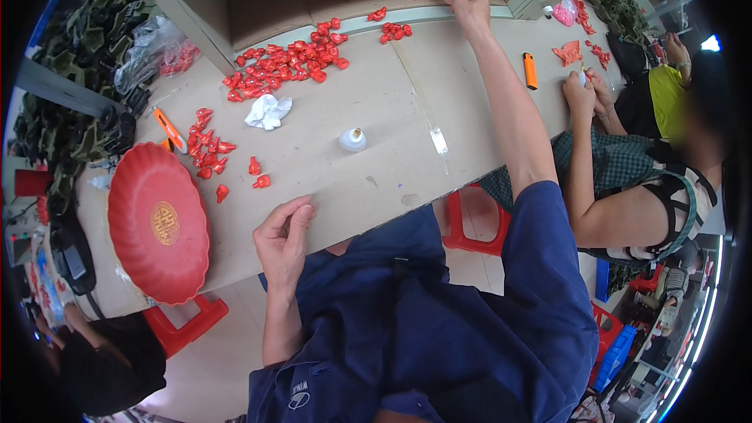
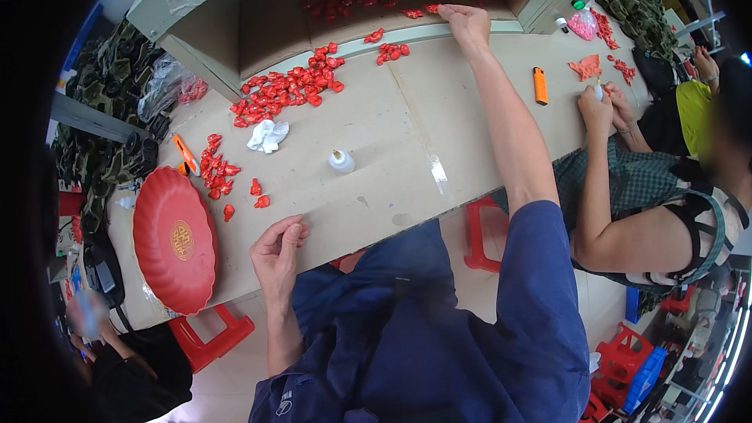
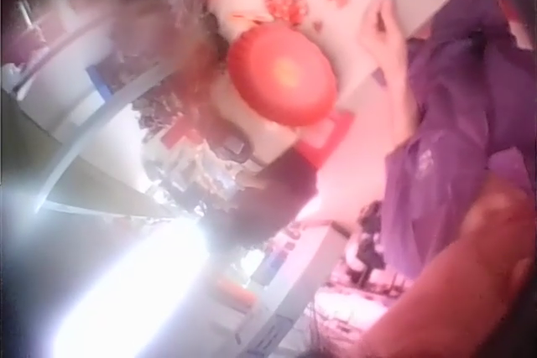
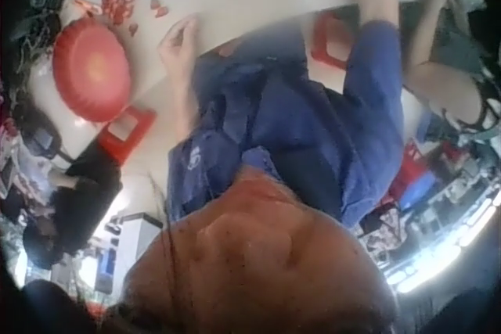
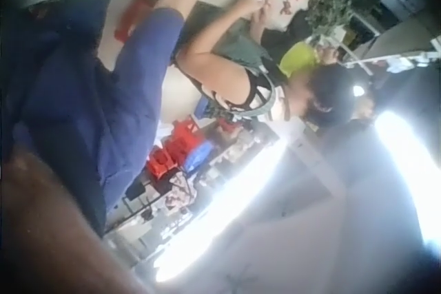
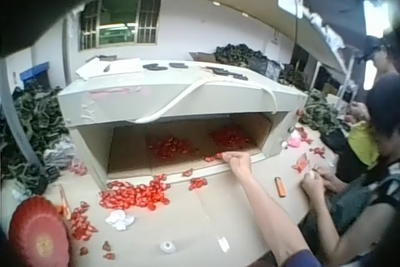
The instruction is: The person applies glue from a glue bottle to small red plastic pieces by hand, then assembles them.
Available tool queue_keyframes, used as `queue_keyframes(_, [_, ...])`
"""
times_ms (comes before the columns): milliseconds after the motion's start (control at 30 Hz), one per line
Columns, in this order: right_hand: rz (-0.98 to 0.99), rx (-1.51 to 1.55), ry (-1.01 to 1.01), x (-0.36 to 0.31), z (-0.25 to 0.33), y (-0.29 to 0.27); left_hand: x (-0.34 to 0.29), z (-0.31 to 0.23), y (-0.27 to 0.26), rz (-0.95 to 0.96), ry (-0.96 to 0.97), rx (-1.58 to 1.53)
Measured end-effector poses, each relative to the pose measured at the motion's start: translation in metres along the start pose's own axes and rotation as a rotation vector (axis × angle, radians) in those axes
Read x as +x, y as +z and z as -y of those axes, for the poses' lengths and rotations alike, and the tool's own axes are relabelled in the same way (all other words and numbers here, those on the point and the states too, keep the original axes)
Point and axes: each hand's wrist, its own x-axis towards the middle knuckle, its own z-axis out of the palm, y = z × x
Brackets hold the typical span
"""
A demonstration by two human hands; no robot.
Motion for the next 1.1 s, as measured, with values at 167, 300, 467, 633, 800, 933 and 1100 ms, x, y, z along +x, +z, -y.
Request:
queue_keyframes(167, [-0.037, -0.245, -0.124, 0.008, -0.004, -0.001, -0.001, 0.0, -0.002, 0.002, -0.007, 0.005])
queue_keyframes(300, [0.048, -0.237, -0.299, -0.047, 0.025, -0.014, -0.006, -0.006, -0.008, -0.1, 0.012, 0.05])
queue_keyframes(467, [0.576, -0.123, -0.252, -0.17, 0.045, -0.042, 0.015, -0.014, -0.013, -0.352, 0.232, 0.541])
queue_keyframes(633, [0.639, 0.089, -0.3, -0.246, 0.05, -0.003, 0.029, -0.017, -0.016, -0.355, 0.256, 0.87])
queue_keyframes(800, [0.487, 0.023, -0.351, -0.265, 0.05, 0.024, 0.03, -0.009, -0.019, -0.296, 0.303, 0.871])
queue_keyframes(933, [0.442, -0.015, -0.402, -0.268, 0.045, 0.028, 0.031, -0.01, -0.017, -0.299, 0.43, 0.925])
queue_keyframes(1100, [0.472, 0.201, -0.158, -0.284, 0.048, 0.024, 0.028, -0.008, -0.005, -0.257, 0.376, 0.729])
